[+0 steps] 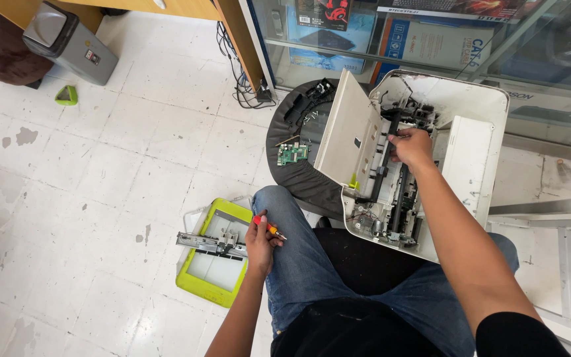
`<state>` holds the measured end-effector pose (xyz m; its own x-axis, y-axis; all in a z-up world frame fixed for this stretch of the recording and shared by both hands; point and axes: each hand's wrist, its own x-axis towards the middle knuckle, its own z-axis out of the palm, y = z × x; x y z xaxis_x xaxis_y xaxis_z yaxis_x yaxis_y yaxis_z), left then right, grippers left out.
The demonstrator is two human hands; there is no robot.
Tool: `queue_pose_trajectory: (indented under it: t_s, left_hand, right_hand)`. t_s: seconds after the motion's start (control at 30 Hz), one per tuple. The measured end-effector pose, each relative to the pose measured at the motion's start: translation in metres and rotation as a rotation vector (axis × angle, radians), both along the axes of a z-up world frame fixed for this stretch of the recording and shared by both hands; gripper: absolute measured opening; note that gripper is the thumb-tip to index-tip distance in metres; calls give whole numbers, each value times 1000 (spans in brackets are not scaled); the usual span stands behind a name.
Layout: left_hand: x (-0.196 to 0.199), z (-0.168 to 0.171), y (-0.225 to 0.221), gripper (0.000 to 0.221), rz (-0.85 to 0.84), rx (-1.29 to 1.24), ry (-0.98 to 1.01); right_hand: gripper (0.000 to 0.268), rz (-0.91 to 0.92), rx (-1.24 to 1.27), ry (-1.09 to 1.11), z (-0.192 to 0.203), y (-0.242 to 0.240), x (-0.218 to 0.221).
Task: Disassembling a printer to clean its internal components using a screwdriver and a brush.
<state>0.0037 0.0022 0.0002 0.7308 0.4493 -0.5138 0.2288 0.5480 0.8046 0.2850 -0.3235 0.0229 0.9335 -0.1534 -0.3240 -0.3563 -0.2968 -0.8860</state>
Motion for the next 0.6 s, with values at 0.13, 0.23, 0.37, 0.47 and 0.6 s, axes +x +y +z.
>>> queue_pose_trajectory:
  t_s: [0.13,0.23,0.37,0.47,0.6]
  left_hand:
    - [-1,-4,1,44,-2,-5,6]
    - [-1,-5,1,44,-6,0,10]
    - [-1,-3,1,44,-15,-4,10]
    - [-2,-5,2,44,-20,-2,13]
    - [-1,-6,1,44,-7,3,7]
  right_hand:
    - [48,-18,14,5,-9,-1,-1]
    - [53,-16,64,18,-7,1,-6]
    - [53,52,159,58,10,17,-16]
    - [49,57,157,50,-3,21,-15]
    - [51,32,213,57,-8,18,-16]
